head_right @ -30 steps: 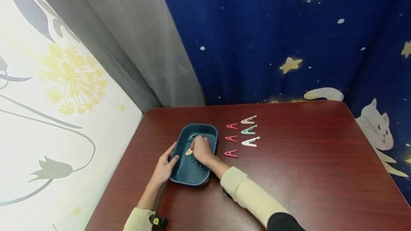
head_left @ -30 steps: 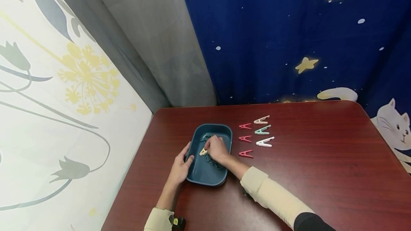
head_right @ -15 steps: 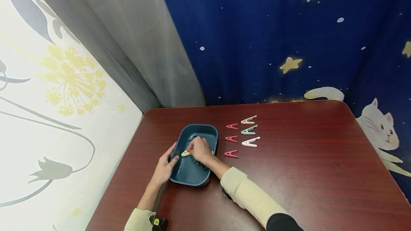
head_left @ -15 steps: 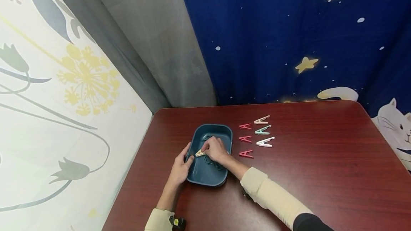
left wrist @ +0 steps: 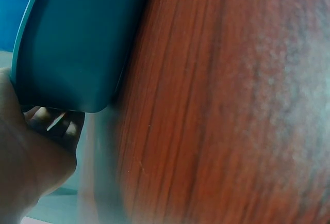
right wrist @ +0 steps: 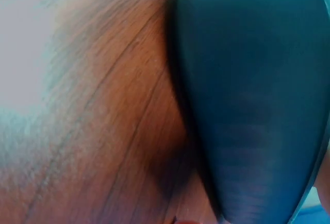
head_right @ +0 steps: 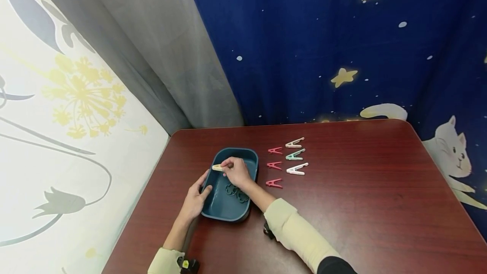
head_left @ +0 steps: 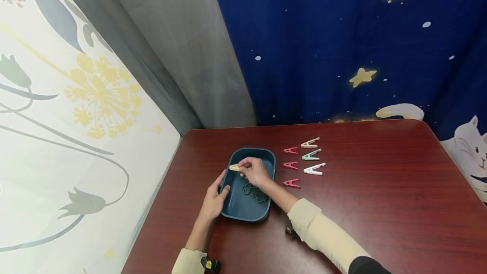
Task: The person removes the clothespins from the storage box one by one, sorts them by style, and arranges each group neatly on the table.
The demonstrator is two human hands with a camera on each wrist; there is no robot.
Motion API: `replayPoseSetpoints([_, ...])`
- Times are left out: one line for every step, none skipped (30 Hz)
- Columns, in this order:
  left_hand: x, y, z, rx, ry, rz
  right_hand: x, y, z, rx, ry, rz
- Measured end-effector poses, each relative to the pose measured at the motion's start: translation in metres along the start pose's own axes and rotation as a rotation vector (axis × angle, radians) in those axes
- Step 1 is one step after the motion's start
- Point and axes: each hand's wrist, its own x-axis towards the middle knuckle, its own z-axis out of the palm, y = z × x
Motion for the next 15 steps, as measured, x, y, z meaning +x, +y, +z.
replayPoseSetpoints([0.0001, -0.0002, -0.0001, -0.002, -0.002, -0.001, 0.0000, -0.0008, -0.0003, 0.046, -0.004, 0.018])
replayPoseSetpoints([0.0001, -0.0004, -0.0002, -0.005, -0.005, -0.001, 0.0001, -0.0013, -0.0007, 0.084, -0.005, 0.029])
replayPoseSetpoints([0.0002, -0.0005, -0.0002, -0.003, -0.007, -0.002, 0.0003, -0.0018, -0.0012, 0.118, -0.005, 0.038])
replayPoseSetpoints([0.0003, -0.0006, -0.0001, -0.002, -0.008, -0.004, 0.0004, -0.0021, -0.0017, 0.149, -0.003, 0.046])
replayPoseSetpoints([0.0004, -0.0005, -0.0001, -0.002, -0.007, -0.009, 0.0004, -0.0022, -0.0024, 0.184, 0.000, 0.054])
replayPoseSetpoints([0.0002, -0.0004, 0.0000, 0.000, -0.008, -0.008, 0.0005, -0.0026, -0.0032, 0.215, 0.006, 0.061])
replayPoseSetpoints([0.0001, 0.0000, 0.0000, -0.002, -0.007, -0.014, 0.0005, -0.0029, -0.0041, 0.249, 0.012, 0.071])
replayPoseSetpoints([0.0000, 0.0002, 0.0001, -0.003, -0.007, -0.017, 0.0003, -0.0035, -0.0051, 0.283, 0.019, 0.076])
replayPoseSetpoints([-0.0001, 0.0005, 0.0002, -0.004, -0.006, -0.019, 0.0002, -0.0035, -0.0059, 0.320, 0.028, 0.084])
replayPoseSetpoints([-0.0002, 0.0008, 0.0003, -0.008, -0.005, -0.021, 0.0001, -0.0038, -0.0067, 0.356, 0.037, 0.094])
replayPoseSetpoints([-0.0005, 0.0010, 0.0003, -0.012, -0.004, -0.021, 0.0001, -0.0042, -0.0075, 0.391, 0.045, 0.100])
replayPoseSetpoints([-0.0006, 0.0016, 0.0005, -0.018, -0.005, -0.022, 0.0002, -0.0042, -0.0082, 0.412, 0.055, 0.103])
replayPoseSetpoints([-0.0006, 0.0021, 0.0007, -0.023, -0.003, -0.028, 0.0002, -0.0043, -0.0088, 0.430, 0.063, 0.107])
replayPoseSetpoints([-0.0006, 0.0025, 0.0009, -0.025, -0.004, -0.027, 0.0003, -0.0045, -0.0093, 0.447, 0.073, 0.108])
replayPoseSetpoints([-0.0005, 0.0026, 0.0010, -0.027, -0.005, -0.024, 0.0003, -0.0044, -0.0097, 0.465, 0.081, 0.112])
